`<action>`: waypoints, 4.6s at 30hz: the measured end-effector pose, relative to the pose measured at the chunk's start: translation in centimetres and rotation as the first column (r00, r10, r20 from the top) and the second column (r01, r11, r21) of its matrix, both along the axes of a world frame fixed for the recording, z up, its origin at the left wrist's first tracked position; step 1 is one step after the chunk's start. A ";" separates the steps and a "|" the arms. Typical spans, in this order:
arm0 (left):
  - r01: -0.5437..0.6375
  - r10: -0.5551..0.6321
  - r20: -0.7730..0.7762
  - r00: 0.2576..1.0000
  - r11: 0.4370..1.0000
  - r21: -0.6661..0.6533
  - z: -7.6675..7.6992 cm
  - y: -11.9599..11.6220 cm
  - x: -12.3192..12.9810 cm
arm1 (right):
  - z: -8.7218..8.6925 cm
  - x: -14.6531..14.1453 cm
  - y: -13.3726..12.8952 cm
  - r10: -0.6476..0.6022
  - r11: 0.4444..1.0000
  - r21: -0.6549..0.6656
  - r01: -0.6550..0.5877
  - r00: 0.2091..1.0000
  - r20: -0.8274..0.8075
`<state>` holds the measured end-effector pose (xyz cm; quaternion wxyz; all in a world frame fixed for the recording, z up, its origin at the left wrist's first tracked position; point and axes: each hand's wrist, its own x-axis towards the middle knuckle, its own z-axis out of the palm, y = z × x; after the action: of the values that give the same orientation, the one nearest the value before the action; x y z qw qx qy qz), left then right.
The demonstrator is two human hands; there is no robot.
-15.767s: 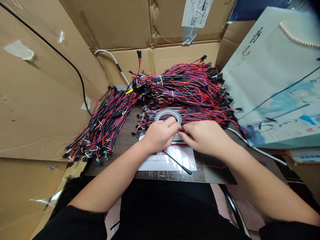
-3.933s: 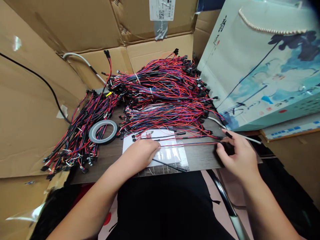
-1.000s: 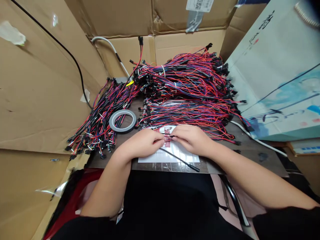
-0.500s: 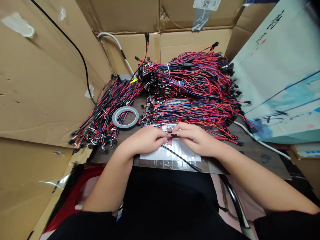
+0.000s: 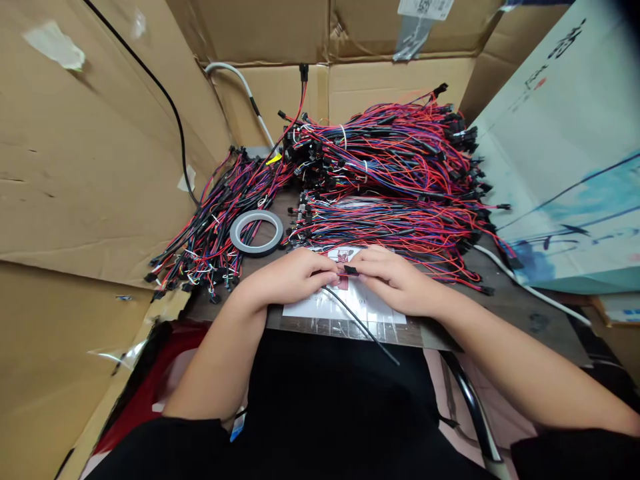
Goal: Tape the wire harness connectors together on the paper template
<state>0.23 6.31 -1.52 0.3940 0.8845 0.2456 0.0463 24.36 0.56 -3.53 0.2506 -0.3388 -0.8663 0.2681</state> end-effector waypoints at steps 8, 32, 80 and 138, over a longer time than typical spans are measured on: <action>0.004 -0.001 0.060 0.998 0.998 -0.056 0.0 0.0 0.0 | 0.8 0.1 0.0 0.111 0.981 -0.149 -0.128 0.987 -0.117; 0.014 0.017 0.118 0.993 0.968 -0.251 -0.2 0.1 -0.2 | 0.2 0.4 -0.2 0.040 0.984 -0.166 -0.062 0.990 -0.137; -0.134 0.292 0.177 0.940 0.792 -0.596 -1.0 -0.5 1.4 | -1.0 -0.8 -1.4 -0.341 0.938 0.063 0.341 0.940 -0.020; -0.180 0.186 0.302 0.935 0.983 -0.047 -1.4 -2.0 1.5 | 0.9 0.8 -1.4 -0.205 0.929 0.319 0.188 0.979 0.020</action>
<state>1.75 4.35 -2.93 0.4294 0.8363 0.2634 0.2166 25.15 -0.87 -2.67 0.3041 -0.3865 -0.8660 0.0910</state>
